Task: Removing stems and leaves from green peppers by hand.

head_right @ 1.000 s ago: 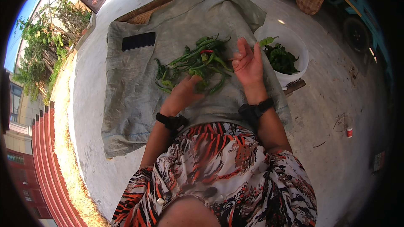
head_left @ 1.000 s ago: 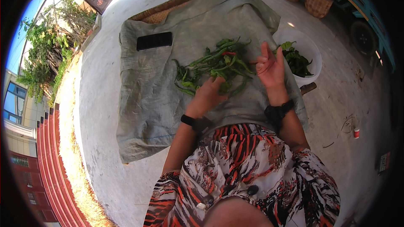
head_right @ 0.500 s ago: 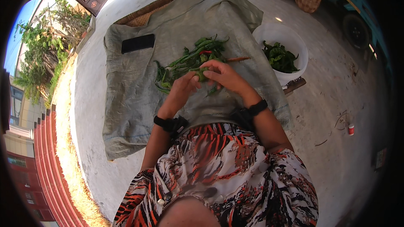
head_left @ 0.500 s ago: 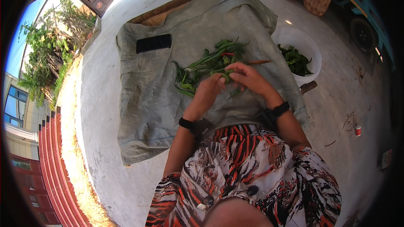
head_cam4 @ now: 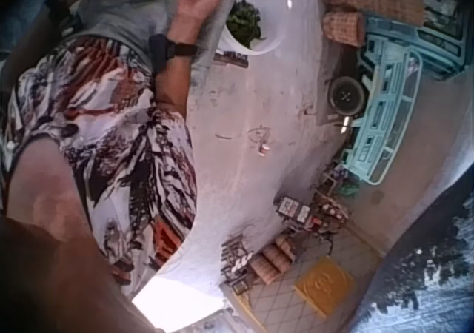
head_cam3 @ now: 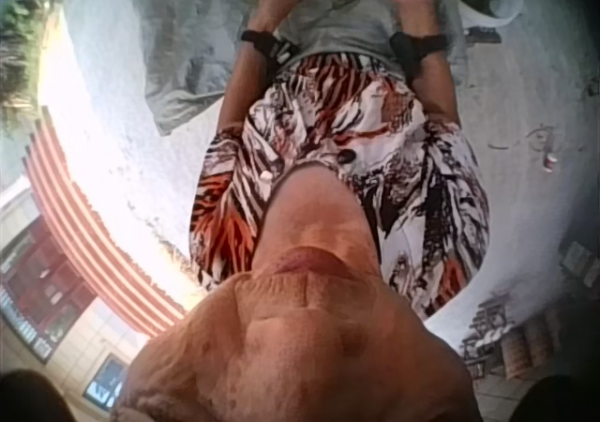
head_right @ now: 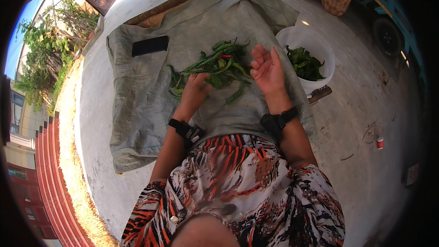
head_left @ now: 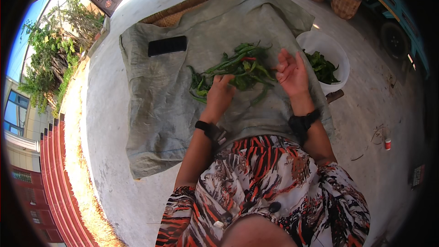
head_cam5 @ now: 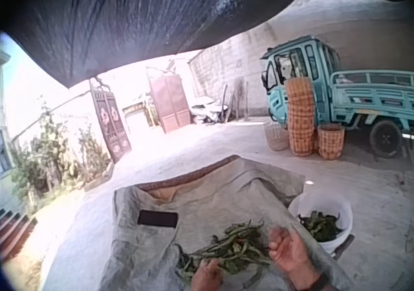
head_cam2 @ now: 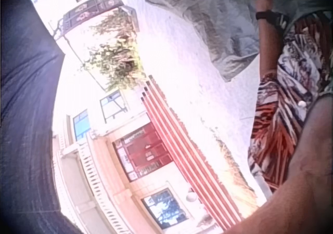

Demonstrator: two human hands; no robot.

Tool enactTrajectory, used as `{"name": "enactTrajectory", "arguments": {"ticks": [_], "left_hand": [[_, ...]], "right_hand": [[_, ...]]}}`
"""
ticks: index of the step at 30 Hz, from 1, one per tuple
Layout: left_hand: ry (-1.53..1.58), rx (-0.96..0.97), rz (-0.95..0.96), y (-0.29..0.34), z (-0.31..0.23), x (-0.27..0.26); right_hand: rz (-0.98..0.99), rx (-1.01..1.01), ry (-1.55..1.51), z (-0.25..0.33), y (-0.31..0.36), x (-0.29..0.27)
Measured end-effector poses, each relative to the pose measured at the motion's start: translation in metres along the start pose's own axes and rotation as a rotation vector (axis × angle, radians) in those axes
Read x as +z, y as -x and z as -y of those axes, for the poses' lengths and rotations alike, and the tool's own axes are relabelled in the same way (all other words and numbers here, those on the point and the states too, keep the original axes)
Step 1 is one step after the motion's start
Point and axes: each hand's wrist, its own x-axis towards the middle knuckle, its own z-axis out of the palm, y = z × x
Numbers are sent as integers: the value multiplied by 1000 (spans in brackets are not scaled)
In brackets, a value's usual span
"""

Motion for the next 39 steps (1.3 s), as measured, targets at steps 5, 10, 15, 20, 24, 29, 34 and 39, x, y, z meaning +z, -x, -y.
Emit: {"name": "enactTrajectory", "arguments": {"ticks": [5,10,15,20,24,29,34,39], "left_hand": [[-189,-5,9,-3,4,2],[-214,23,-52,3,15,7],[-282,20,-50,5,0,-1],[-143,105,-60,5,-26,-12],[-121,9,19,5,-32,-16],[-75,-71,6,5,-22,-12],[-379,-69,-77,10,0,-8],[-473,-54,-10,11,12,-7]], "right_hand": [[85,113,174,-11,1,4],[91,218,700,-23,8,25],[159,236,944,-30,15,33],[231,222,1035,-31,15,34],[235,236,1074,-34,15,31],[129,167,1021,-37,8,21],[-156,19,439,-18,2,12],[-97,-9,43,-1,3,7]]}}
